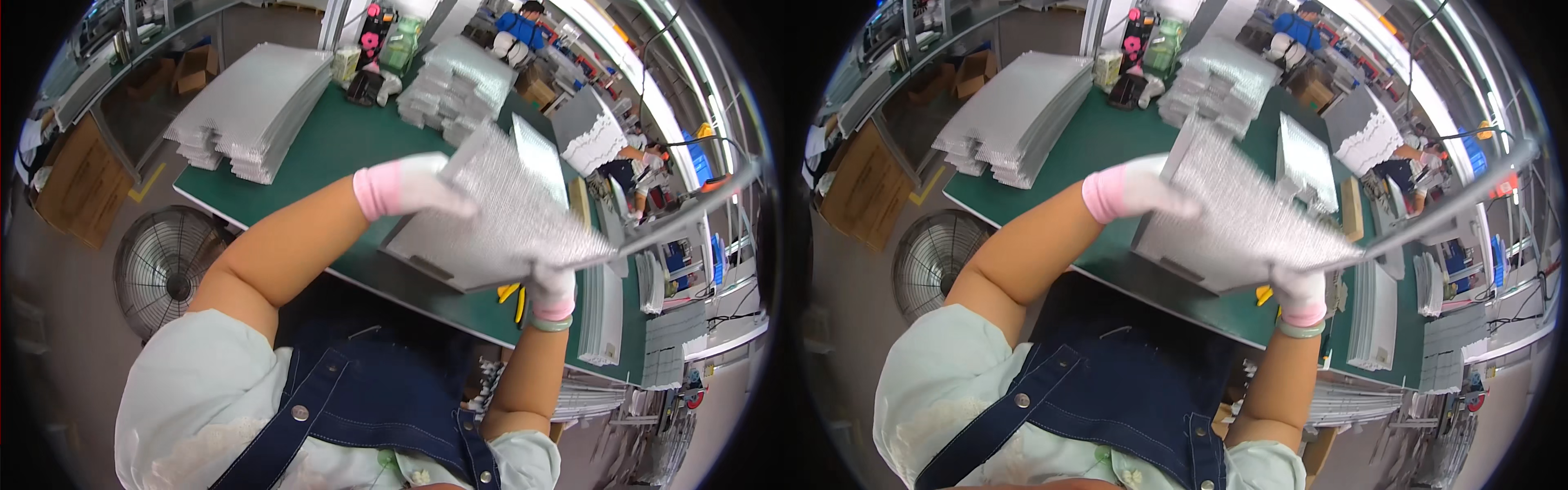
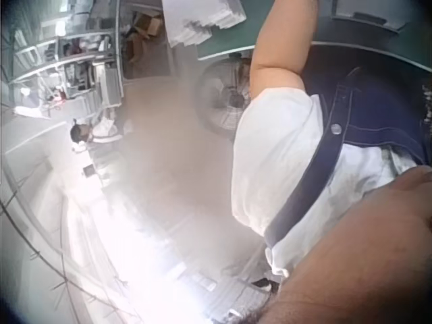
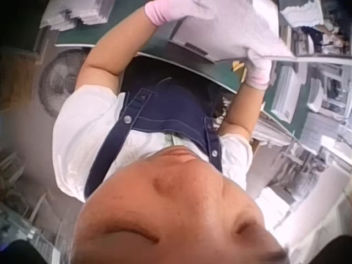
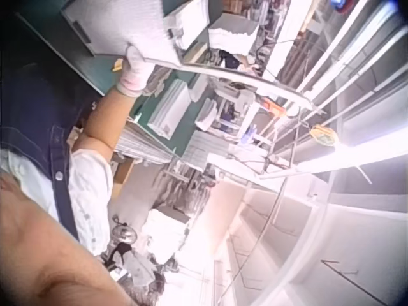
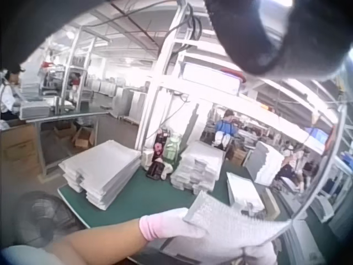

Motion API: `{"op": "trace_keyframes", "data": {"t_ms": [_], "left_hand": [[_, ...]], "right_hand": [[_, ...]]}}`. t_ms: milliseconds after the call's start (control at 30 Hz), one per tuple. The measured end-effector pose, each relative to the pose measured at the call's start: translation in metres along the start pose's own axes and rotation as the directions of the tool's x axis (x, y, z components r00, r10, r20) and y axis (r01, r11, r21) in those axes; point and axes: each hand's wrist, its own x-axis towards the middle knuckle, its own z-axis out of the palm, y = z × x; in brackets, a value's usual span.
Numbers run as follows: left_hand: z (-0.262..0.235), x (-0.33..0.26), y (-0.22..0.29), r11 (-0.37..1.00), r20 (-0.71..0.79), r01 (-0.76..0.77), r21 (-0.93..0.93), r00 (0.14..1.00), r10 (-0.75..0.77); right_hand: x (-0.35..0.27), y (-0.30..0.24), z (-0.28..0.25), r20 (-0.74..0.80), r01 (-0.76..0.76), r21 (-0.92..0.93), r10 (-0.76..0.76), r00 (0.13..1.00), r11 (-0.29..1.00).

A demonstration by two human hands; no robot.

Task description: The person assembles metal frames by placing a mesh sheet on a workbench, inserting a plastic insert, and attaching white metal strips to the edges. They use a hammer to secure the strips and a caliper to measure the assembled frame. The process is repeated for multiple units, with finished frames stacked on the table.

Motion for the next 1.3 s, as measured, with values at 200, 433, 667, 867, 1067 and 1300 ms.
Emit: {"op": "trace_keyframes", "data": {"t_ms": [200, 433, 667, 867, 1067, 1300], "left_hand": [[0.007, -0.015, -0.036, 0.928, -0.118, 0.260, 0.266, 0.964, -0.236], [0.022, -0.090, -0.110, 0.651, 0.042, 0.048, 0.758, 0.992, -0.122], [0.030, -0.105, -0.107, 0.545, 0.084, 0.027, 0.838, 0.980, -0.179], [0.024, -0.087, -0.104, 0.533, 0.009, 0.153, 0.832, 0.957, -0.289], [0.008, -0.085, -0.132, 0.670, -0.100, 0.096, 0.736, 0.994, -0.033], [-0.001, -0.085, -0.143, 0.627, -0.092, 0.232, 0.744, 0.964, -0.248]], "right_hand": [[-0.021, 0.020, 0.015, -0.181, -0.229, -0.215, 0.191, 0.965, 0.949], [-0.052, 0.105, -0.007, 0.253, -0.035, -0.790, 0.377, 0.891, 0.612], [-0.071, 0.110, -0.006, 0.236, 0.045, -0.855, 0.311, 0.921, 0.517], [-0.066, 0.119, -0.012, 0.010, -0.230, -0.779, 0.378, 0.926, 0.584], [-0.068, 0.132, -0.021, -0.071, -0.212, -0.763, 0.247, 0.966, 0.611], [-0.058, 0.124, -0.007, -0.078, -0.382, -0.528, 0.405, 0.911, 0.758]]}}
